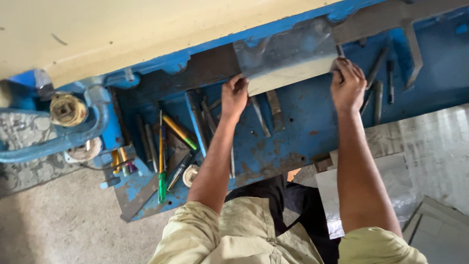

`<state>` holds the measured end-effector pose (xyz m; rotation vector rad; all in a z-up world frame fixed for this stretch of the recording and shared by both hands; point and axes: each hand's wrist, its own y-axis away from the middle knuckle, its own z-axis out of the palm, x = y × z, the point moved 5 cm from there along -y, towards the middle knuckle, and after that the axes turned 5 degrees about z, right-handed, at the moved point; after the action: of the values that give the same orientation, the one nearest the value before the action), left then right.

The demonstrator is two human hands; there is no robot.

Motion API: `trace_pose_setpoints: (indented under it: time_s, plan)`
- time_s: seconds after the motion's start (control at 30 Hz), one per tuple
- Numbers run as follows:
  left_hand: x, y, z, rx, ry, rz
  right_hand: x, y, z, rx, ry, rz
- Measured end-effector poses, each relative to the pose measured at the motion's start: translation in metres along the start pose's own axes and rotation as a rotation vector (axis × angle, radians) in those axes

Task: The person repeatedly picks up rectangular metal sheets from a stack and places them into a blue manual bending machine. They press down on the machine's lever to bend the sheets, then remove them and place them onto a growing pile. The process is repeated for multiple sheets.

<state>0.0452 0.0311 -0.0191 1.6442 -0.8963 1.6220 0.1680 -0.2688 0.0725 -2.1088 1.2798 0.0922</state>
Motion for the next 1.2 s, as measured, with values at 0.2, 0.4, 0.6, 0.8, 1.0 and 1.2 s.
trace_pose_setpoints:
  time_s: [0.2, 0.4, 0.6, 0.8, 1.0, 1.2]
  plan:
    - [-0.003, 0.0, 0.004, -0.009, 0.081, -0.166, 0.007, 0.0, 0.0, 0.046, -0.019, -0.001]
    - [0.001, 0.001, 0.002, -0.015, 0.086, -0.171, 0.01, 0.001, 0.005, 0.034, -0.022, 0.045]
    - [0.005, 0.002, 0.003, -0.024, 0.116, -0.197, 0.009, 0.0, 0.003, 0.025, -0.031, 0.091]
    - [0.012, 0.002, 0.002, -0.025, 0.052, -0.204, 0.008, -0.001, 0.003, 0.007, 0.003, 0.1]
    - [0.015, 0.004, 0.002, -0.025, 0.054, -0.207, 0.009, 0.001, 0.002, 0.006, -0.018, 0.119]
    - [0.013, 0.002, 0.002, -0.012, 0.06, -0.183, 0.018, 0.001, 0.008, 0.008, -0.006, 0.104]
